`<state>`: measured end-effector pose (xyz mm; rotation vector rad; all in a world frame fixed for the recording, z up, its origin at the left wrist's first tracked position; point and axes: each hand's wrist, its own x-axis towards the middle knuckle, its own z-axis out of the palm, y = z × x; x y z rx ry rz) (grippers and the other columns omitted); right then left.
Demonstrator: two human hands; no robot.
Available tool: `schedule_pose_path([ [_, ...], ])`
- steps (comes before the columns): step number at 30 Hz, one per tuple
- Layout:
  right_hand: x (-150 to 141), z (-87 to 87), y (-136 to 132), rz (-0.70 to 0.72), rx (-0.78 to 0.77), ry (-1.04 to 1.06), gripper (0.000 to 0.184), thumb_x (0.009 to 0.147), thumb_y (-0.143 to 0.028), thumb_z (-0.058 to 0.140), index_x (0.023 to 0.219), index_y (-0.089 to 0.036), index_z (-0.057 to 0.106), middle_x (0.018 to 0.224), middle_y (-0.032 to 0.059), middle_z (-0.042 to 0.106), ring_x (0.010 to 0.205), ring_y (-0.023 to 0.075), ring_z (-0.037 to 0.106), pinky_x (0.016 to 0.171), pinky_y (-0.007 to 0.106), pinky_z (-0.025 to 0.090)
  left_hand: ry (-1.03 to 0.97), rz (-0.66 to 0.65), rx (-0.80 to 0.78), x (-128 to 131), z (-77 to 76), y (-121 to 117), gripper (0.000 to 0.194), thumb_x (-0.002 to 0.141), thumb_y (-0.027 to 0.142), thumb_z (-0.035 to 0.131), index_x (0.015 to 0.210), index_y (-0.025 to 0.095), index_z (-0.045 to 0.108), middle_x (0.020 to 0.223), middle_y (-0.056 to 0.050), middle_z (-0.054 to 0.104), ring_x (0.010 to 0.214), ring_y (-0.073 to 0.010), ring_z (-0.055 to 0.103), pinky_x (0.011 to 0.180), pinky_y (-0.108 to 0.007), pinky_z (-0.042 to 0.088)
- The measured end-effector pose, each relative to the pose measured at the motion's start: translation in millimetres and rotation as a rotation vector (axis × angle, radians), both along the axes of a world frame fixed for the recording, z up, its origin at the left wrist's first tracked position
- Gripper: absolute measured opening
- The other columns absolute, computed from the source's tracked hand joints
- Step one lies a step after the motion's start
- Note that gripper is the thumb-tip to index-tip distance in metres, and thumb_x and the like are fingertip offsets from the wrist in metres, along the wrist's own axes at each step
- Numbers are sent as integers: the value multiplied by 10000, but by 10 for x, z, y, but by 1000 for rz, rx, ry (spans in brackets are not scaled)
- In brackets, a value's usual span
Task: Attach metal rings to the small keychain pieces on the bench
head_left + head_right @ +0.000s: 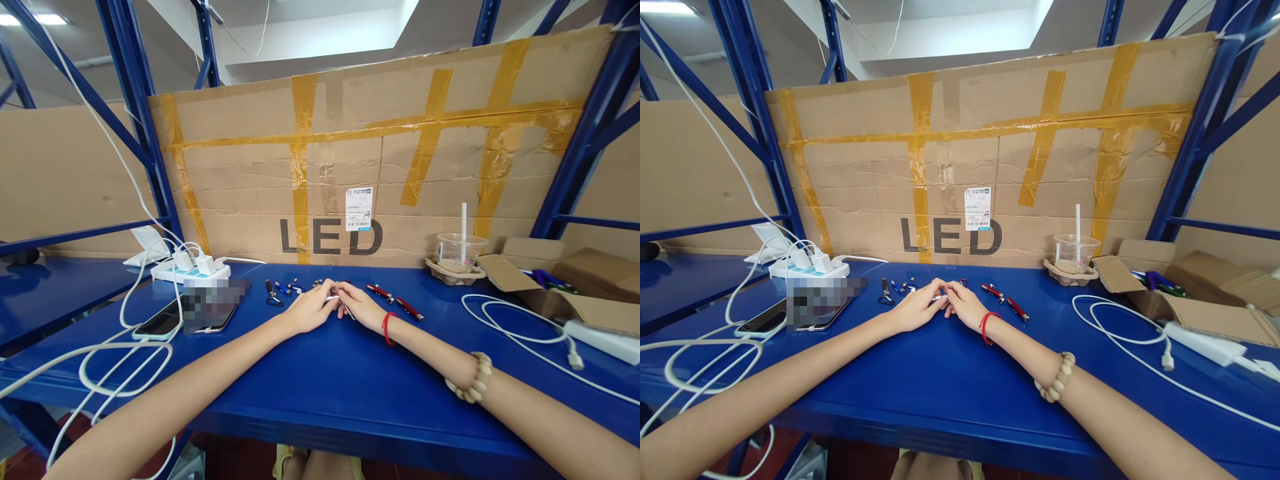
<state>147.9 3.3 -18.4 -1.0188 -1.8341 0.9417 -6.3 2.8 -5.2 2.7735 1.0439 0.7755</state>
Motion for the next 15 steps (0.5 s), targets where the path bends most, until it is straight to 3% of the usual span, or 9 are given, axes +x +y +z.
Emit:
schedule_pose_path([
  [15,-2,21,-19,-8,-4,-29,224,870,-231,310,1012,-134,453,682,1,517,537,71,513,531,198,361,15,-12,8,1,-1,13,124,870,319,285,926,216,325,970,-28,528,857,-178,537,697,-295,429],
])
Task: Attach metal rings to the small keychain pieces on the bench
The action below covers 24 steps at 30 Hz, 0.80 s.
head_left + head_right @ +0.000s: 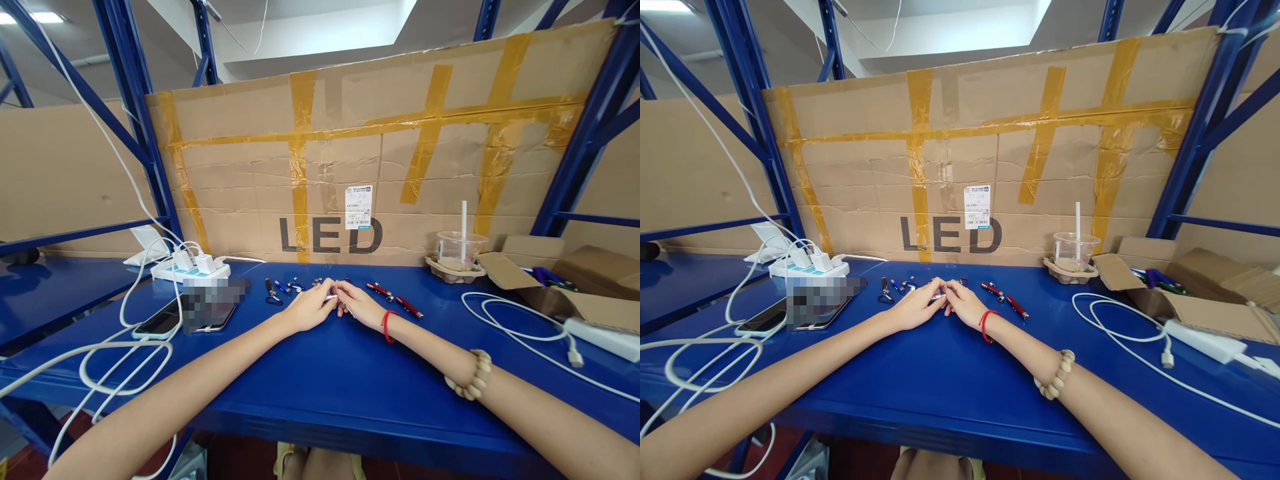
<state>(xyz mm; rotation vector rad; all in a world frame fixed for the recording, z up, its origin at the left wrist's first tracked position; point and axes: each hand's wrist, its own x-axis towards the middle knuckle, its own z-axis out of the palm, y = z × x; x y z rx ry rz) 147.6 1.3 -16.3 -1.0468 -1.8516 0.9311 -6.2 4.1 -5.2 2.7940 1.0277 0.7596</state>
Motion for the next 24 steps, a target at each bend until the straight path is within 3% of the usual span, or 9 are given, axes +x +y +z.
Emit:
schedule_pose_path([
  [24,4,2,8,18,13,-12,243,877,-222,294,1042,-118,440,696,15,530,532,64,512,524,189,373,-13,-26,-20,-3,18,-21,153,879,315,274,983,221,336,1000,-26,534,900,-170,532,721,-286,426],
])
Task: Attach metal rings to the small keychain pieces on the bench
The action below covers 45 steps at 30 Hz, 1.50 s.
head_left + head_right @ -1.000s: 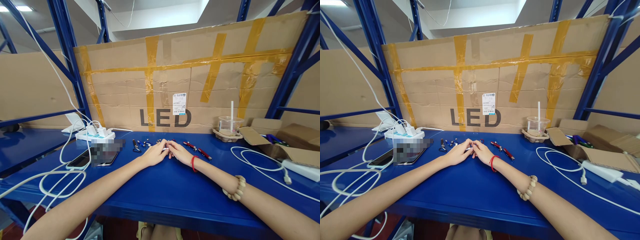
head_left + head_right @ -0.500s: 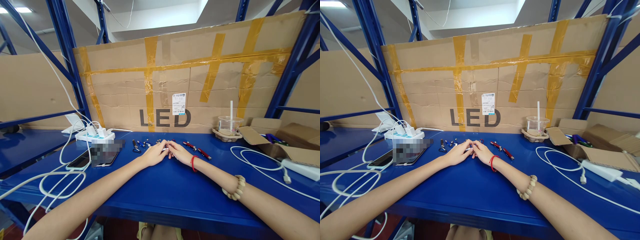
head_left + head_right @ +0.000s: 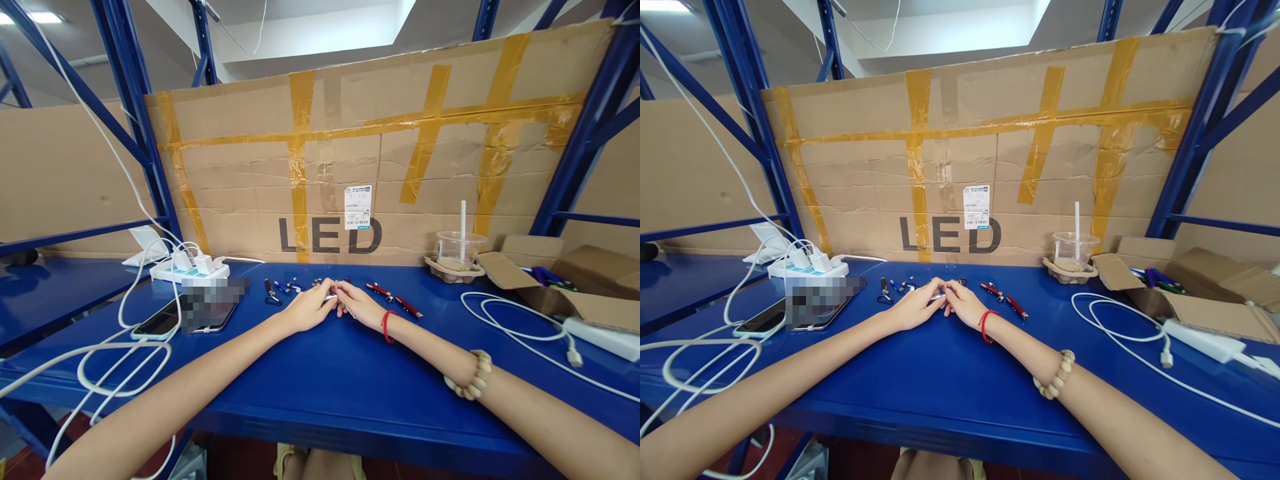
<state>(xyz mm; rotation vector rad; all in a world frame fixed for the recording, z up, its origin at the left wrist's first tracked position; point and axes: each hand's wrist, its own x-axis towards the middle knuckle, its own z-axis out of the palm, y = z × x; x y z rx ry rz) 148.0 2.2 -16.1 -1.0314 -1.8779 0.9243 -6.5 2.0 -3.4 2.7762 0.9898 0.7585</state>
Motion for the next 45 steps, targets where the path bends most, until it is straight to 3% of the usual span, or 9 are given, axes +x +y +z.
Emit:
schedule_pose_path([
  [15,25,-2,-9,-8,50,-23,252,866,-246,308,1031,-118,451,564,-9,518,518,88,513,516,201,379,-2,0,6,0,25,-27,176,878,323,288,1007,216,342,1008,-33,534,909,-175,531,687,-273,428],
  [23,24,-25,25,9,32,50,232,850,-249,349,1003,-117,462,685,17,542,502,70,529,488,193,375,-15,-23,11,-4,13,-10,196,891,323,254,1029,216,342,1026,-36,528,925,-168,522,716,-279,423],
  [36,67,-65,69,5,49,58,291,820,-347,413,1019,-138,450,593,-11,527,458,69,504,458,187,366,3,-20,18,-2,-1,18,154,887,314,269,977,212,339,1043,-52,515,960,-178,512,744,-291,429],
  [45,65,-61,55,-3,91,6,296,817,-364,413,1013,-146,456,532,-29,502,456,81,495,474,201,372,20,-55,0,-13,7,20,201,888,304,275,1070,234,325,1126,-33,500,1025,-170,490,799,-296,419],
])
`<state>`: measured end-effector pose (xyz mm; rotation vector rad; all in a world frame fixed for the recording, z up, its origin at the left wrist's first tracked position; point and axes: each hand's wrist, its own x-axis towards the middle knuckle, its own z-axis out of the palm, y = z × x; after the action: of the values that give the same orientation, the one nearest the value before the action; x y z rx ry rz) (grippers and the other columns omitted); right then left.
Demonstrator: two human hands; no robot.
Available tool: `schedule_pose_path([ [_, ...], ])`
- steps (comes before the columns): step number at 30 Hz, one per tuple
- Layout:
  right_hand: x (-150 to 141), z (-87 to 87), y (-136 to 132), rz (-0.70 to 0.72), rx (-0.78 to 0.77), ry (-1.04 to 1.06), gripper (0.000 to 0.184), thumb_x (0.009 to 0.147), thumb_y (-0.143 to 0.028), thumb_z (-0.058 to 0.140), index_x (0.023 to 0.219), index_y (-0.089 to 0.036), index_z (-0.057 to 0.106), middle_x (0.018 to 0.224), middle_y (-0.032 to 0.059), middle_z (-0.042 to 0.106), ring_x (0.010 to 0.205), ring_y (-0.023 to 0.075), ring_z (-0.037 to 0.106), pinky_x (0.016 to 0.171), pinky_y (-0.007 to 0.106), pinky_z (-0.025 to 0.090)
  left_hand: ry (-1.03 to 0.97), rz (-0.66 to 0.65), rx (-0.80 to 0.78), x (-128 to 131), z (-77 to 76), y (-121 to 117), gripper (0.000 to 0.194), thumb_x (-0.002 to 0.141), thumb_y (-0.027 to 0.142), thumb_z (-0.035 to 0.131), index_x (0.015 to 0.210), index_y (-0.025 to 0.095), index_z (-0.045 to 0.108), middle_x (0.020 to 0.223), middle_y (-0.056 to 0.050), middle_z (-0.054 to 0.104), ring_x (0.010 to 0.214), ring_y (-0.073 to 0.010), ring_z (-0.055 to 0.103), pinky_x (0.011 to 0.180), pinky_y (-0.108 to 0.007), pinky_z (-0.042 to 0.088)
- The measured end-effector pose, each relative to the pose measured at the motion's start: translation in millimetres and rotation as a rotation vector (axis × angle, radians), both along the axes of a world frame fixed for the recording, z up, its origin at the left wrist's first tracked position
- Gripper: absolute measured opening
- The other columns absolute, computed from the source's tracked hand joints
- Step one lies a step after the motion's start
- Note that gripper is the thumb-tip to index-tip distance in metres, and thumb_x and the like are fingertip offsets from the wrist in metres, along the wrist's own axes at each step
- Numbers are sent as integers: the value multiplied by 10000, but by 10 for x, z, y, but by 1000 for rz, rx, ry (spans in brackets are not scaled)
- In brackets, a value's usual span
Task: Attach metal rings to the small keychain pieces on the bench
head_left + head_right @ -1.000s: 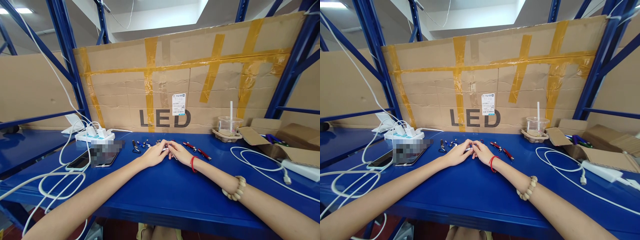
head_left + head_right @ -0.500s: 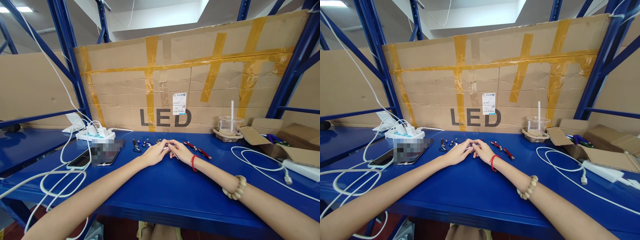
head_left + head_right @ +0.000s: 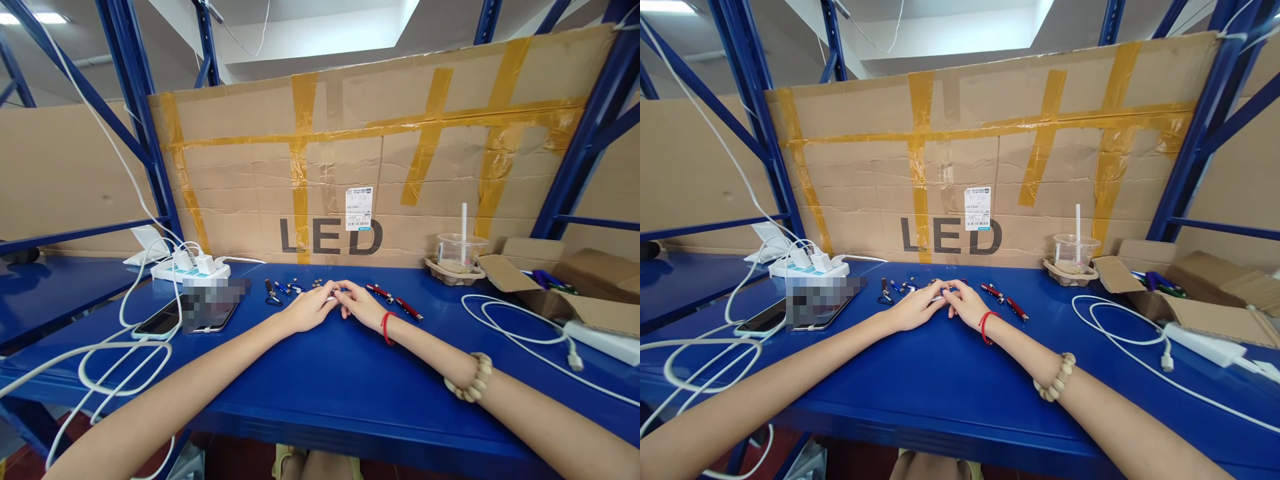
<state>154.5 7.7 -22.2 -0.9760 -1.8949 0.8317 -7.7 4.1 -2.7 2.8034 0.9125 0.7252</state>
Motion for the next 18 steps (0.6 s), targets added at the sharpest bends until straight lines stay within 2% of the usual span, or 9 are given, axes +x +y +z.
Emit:
schedule_pose_path([
  [10,7,6,5,8,-27,14,291,809,-358,425,1013,-151,450,559,-25,523,429,73,500,447,192,365,17,3,-24,-1,14,-12,218,890,314,271,1084,233,325,1089,-34,528,1003,-176,508,774,-294,425],
  [18,-12,54,-46,3,-27,-5,252,809,-321,427,980,-139,461,563,-26,508,439,68,492,467,194,368,35,12,17,0,2,-2,219,887,317,273,1082,236,330,1100,-29,520,1006,-177,505,771,-292,425],
])
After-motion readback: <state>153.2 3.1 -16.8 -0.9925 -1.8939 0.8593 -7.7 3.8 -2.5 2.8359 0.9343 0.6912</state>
